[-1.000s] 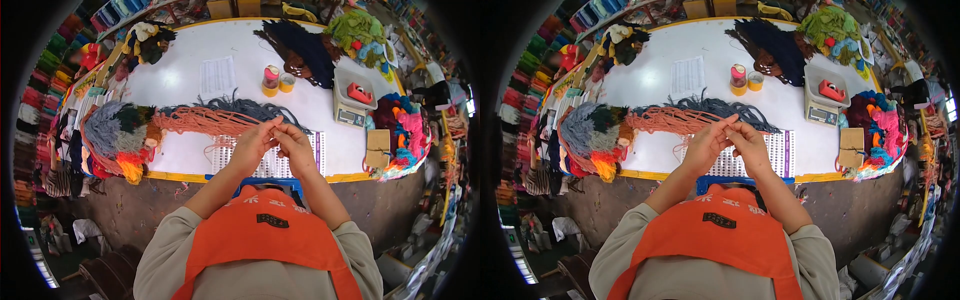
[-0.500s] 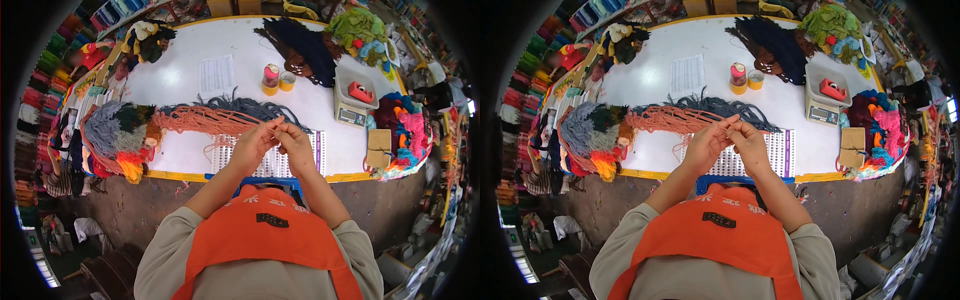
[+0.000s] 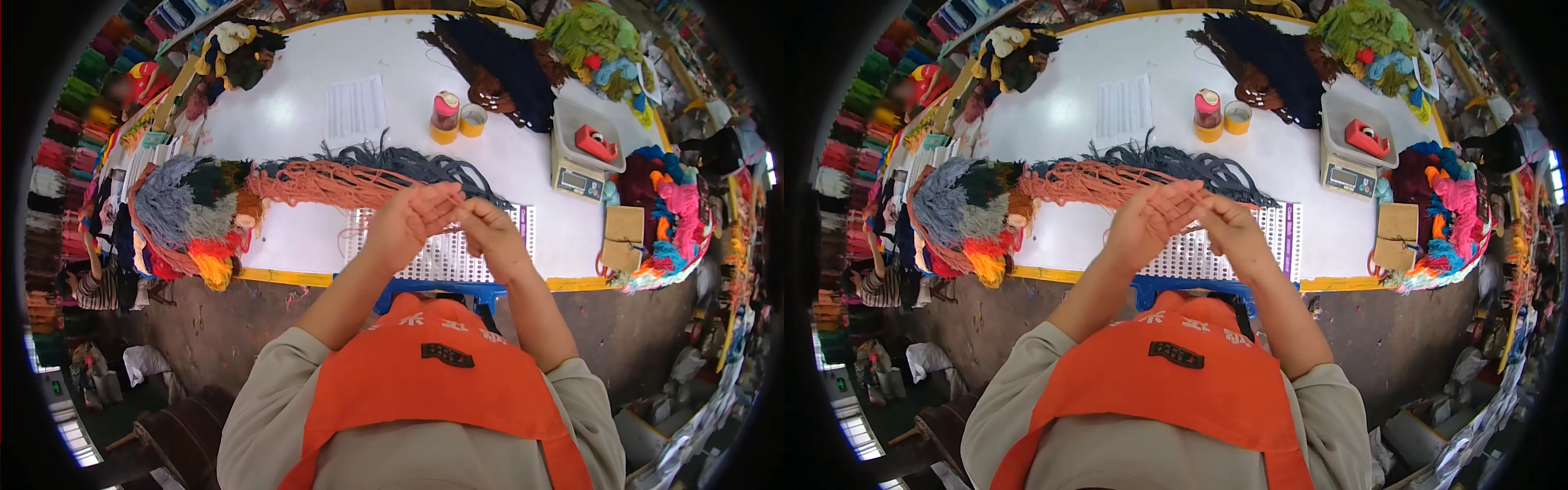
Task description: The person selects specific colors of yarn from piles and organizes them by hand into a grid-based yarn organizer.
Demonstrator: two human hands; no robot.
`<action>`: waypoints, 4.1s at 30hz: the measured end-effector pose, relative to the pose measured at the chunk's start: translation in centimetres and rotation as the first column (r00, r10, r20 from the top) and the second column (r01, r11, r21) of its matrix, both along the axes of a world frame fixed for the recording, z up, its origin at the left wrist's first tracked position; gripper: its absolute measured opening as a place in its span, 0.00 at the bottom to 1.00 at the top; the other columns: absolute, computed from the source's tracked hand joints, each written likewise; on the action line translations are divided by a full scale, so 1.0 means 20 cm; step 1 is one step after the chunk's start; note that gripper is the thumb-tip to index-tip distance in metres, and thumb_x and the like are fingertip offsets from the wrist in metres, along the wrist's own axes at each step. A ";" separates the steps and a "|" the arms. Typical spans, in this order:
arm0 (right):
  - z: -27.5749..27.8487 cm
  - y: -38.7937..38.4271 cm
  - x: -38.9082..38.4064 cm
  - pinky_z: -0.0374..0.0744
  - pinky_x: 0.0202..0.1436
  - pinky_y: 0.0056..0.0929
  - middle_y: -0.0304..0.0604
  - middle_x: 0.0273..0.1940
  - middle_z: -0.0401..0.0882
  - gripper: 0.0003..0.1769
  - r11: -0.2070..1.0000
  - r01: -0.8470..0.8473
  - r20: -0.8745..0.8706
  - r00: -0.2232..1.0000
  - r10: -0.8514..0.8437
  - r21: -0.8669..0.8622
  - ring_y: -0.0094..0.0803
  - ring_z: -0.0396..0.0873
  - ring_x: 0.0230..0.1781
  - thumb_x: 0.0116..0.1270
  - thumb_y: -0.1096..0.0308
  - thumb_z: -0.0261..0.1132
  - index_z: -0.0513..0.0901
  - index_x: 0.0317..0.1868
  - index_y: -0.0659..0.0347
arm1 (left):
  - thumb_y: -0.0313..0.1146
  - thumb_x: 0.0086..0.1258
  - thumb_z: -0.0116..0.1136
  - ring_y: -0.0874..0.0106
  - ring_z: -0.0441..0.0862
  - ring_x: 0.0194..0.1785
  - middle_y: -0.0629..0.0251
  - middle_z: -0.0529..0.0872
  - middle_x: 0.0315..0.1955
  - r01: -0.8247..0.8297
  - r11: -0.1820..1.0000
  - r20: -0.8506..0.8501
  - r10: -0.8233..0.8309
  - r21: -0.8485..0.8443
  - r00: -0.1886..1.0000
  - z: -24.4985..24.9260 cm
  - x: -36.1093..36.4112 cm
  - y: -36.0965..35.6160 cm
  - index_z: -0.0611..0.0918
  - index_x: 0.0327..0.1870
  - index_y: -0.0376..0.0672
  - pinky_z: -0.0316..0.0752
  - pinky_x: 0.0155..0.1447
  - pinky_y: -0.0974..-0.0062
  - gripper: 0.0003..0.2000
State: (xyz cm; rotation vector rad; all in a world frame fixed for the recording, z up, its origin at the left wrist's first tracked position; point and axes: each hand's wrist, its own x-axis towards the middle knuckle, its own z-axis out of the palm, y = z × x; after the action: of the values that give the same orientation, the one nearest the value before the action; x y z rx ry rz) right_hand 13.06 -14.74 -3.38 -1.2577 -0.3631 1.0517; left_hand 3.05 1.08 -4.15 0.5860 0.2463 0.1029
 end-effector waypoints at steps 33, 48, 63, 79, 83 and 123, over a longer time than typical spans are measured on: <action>-1.51 -0.54 0.97 0.77 0.35 0.46 0.55 0.28 0.81 0.07 0.777 0.296 0.679 0.701 0.219 -0.556 0.56 0.81 0.32 0.74 0.61 0.54 0.75 0.46 0.52 | 0.36 0.65 0.63 0.85 0.64 0.18 0.67 0.85 0.28 0.265 0.964 -0.730 -0.153 0.039 0.666 -1.37 1.00 -0.45 0.85 0.40 0.42 0.52 0.17 0.87 0.09; -1.52 -0.54 1.04 0.79 0.32 0.38 0.47 0.26 0.82 0.11 0.806 0.213 0.383 0.923 0.018 -0.552 0.43 0.82 0.26 0.71 0.67 0.59 0.74 0.52 0.54 | 0.26 0.71 0.52 0.82 0.68 0.19 0.71 0.78 0.20 0.557 0.606 -0.645 -0.093 0.568 0.759 -1.55 1.16 -0.57 0.82 0.41 0.34 0.62 0.23 0.81 0.08; -1.57 -0.57 1.14 0.77 0.30 0.23 0.39 0.27 0.82 0.20 0.906 -0.009 0.025 0.999 0.022 -0.424 0.22 0.78 0.26 0.69 0.70 0.64 0.73 0.60 0.58 | 0.26 0.69 0.55 0.86 0.66 0.21 0.71 0.84 0.31 0.262 0.963 -0.481 -0.203 0.058 0.853 -1.45 1.04 -0.50 0.83 0.44 0.41 0.58 0.24 0.87 0.07; -1.58 -0.51 1.11 0.72 0.28 0.26 0.38 0.21 0.78 0.14 0.858 0.067 0.147 0.989 0.011 -0.510 0.24 0.75 0.21 0.70 0.65 0.63 0.76 0.53 0.61 | 0.28 0.66 0.54 0.59 0.79 0.32 0.59 0.81 0.30 0.297 -0.110 -0.307 -0.095 0.949 0.947 -1.34 0.87 -0.16 0.80 0.39 0.41 0.74 0.40 0.64 0.04; -1.55 -0.49 1.11 0.73 0.25 0.25 0.39 0.20 0.78 0.13 0.836 0.072 0.161 0.987 0.020 -0.543 0.24 0.75 0.19 0.71 0.64 0.62 0.76 0.51 0.61 | 0.34 0.73 0.52 0.87 0.56 0.16 0.79 0.67 0.19 -0.033 0.990 -0.657 0.116 0.138 0.745 -1.05 0.62 0.39 0.75 0.28 0.49 0.50 0.17 0.86 0.09; -0.44 0.18 0.17 0.51 0.15 0.15 0.26 0.18 0.48 0.09 0.918 0.326 -0.645 0.756 -0.109 0.227 0.14 0.48 0.15 0.78 0.64 0.54 0.77 0.44 0.59 | 0.43 0.77 0.50 0.68 0.81 0.56 0.60 0.82 0.55 -0.386 0.620 -0.365 0.747 0.683 0.556 -0.31 -1.35 0.56 0.73 0.64 0.38 0.74 0.58 0.70 0.22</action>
State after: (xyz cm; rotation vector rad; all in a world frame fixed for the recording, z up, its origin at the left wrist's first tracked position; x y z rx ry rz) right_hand 16.42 -11.13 -12.10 -0.5754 0.1275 1.0831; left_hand -23.97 12.31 -10.41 1.0821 1.1241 0.6830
